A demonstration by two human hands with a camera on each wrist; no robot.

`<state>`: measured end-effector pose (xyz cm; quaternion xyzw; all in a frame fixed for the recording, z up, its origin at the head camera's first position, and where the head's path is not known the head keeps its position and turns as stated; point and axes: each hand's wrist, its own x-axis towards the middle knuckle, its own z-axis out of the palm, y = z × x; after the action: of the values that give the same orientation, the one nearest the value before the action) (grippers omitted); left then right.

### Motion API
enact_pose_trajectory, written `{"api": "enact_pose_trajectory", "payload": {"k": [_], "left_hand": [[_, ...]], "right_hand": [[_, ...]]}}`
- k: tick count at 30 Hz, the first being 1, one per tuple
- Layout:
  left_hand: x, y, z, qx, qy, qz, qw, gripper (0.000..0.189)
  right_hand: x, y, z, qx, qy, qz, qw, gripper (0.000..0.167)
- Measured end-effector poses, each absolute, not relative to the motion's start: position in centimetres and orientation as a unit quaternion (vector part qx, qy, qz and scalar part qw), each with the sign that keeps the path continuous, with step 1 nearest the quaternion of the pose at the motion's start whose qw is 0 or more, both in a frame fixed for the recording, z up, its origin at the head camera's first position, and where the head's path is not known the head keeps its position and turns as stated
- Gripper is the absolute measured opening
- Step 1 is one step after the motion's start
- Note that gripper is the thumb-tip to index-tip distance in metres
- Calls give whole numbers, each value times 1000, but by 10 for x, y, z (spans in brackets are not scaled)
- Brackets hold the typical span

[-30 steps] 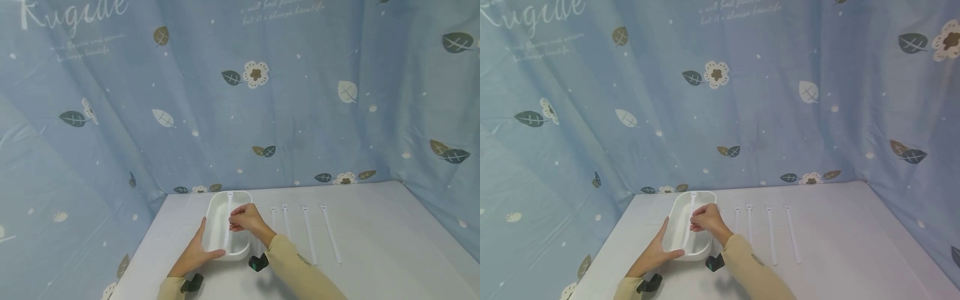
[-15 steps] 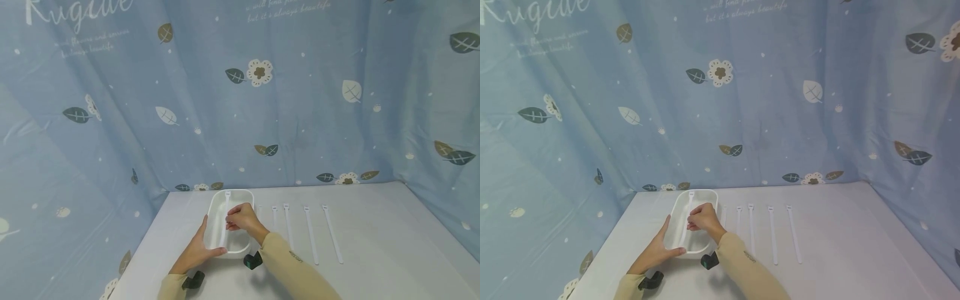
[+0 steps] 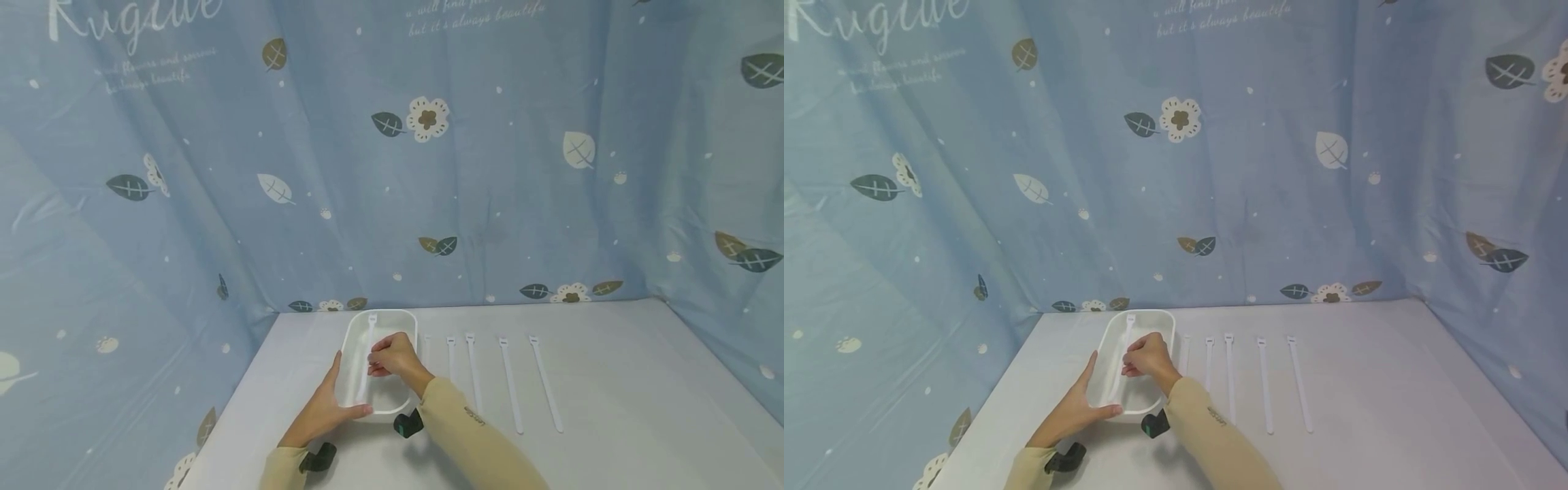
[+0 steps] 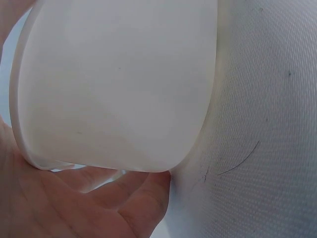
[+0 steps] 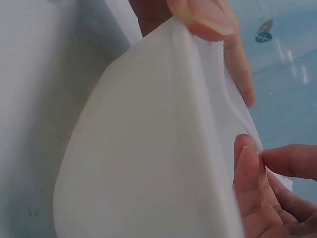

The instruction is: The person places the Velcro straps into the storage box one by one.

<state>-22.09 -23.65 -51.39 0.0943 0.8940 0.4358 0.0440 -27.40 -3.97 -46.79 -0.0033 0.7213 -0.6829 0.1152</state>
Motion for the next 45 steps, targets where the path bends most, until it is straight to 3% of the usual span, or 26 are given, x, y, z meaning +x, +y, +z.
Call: {"api": "enact_pose_trajectory", "payload": {"k": [45], "left_hand": [[-221, -236, -515, 99, 889, 446, 44, 135]], "right_hand": [[-273, -54, -486, -2, 777, -617, 126, 7]]}}
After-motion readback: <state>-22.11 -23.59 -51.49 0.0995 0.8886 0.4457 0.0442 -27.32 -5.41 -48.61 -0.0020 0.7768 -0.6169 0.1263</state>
